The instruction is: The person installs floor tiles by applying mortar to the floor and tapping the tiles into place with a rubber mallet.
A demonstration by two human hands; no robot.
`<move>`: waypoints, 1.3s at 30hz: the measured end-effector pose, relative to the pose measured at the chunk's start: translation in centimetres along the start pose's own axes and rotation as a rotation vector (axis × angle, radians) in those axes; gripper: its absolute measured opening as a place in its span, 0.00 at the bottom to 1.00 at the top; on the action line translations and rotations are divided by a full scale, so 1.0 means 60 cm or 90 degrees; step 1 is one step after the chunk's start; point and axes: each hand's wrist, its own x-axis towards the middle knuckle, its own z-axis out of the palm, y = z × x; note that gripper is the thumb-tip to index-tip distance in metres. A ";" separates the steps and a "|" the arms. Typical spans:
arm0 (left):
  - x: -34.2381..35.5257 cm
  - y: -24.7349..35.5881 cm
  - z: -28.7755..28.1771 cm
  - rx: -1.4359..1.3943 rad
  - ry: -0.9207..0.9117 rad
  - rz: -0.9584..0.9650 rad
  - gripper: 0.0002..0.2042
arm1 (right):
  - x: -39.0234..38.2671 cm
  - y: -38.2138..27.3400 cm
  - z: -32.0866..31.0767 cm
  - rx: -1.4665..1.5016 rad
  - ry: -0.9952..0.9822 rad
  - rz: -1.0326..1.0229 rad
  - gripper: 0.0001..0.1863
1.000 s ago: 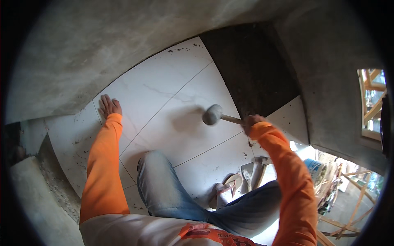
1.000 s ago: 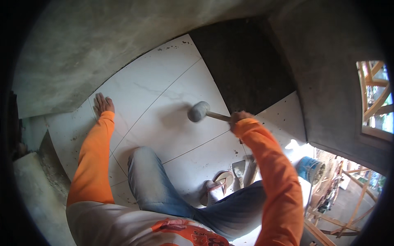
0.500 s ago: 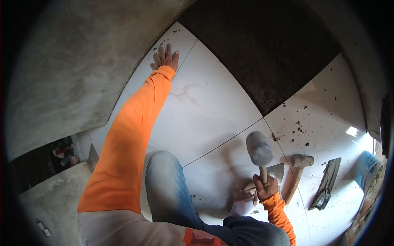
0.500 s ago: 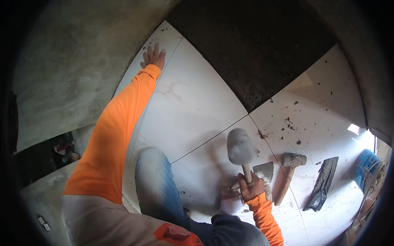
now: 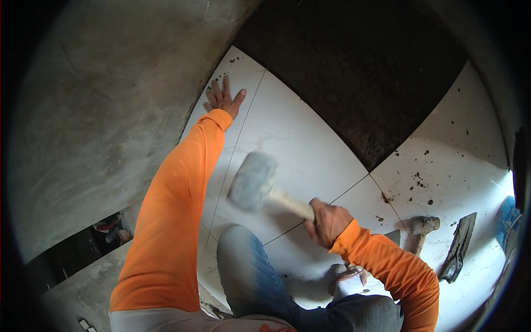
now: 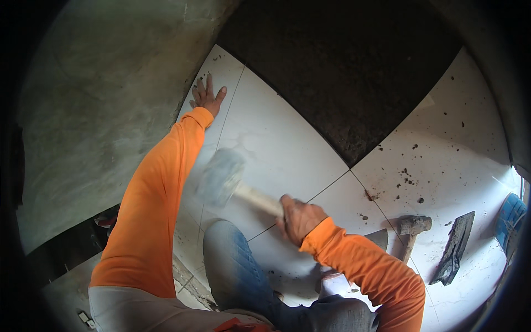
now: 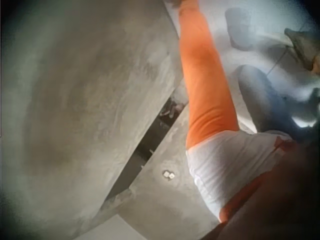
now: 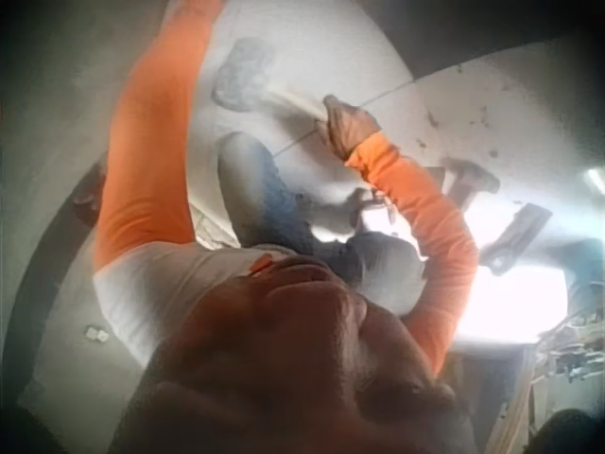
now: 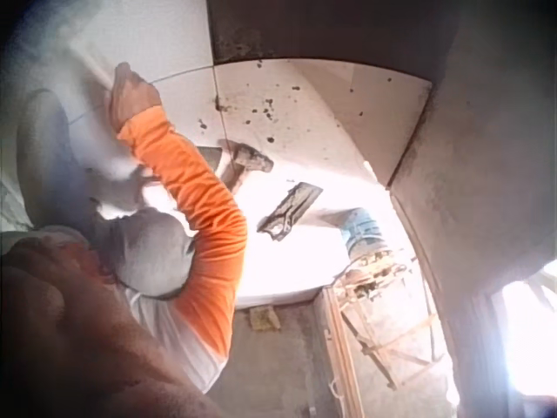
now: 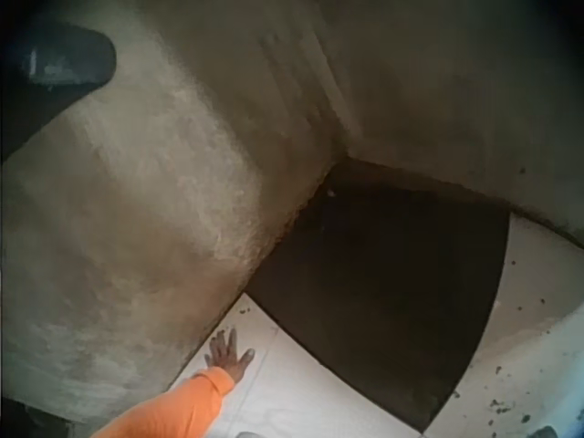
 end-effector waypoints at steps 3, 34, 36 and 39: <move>-0.004 -0.001 0.001 0.006 0.008 0.012 0.41 | 0.020 -0.001 0.004 -0.080 -0.003 0.034 0.12; -0.010 -0.013 0.028 -0.057 0.218 0.154 0.32 | 0.118 -0.044 -0.044 -0.065 -0.091 0.267 0.11; -0.012 -0.017 0.028 -0.039 0.201 0.149 0.32 | 0.119 -0.043 -0.044 -0.012 -0.146 0.228 0.11; -0.011 -0.016 0.025 -0.043 0.200 0.150 0.32 | 0.123 -0.039 -0.041 0.079 -0.129 0.127 0.13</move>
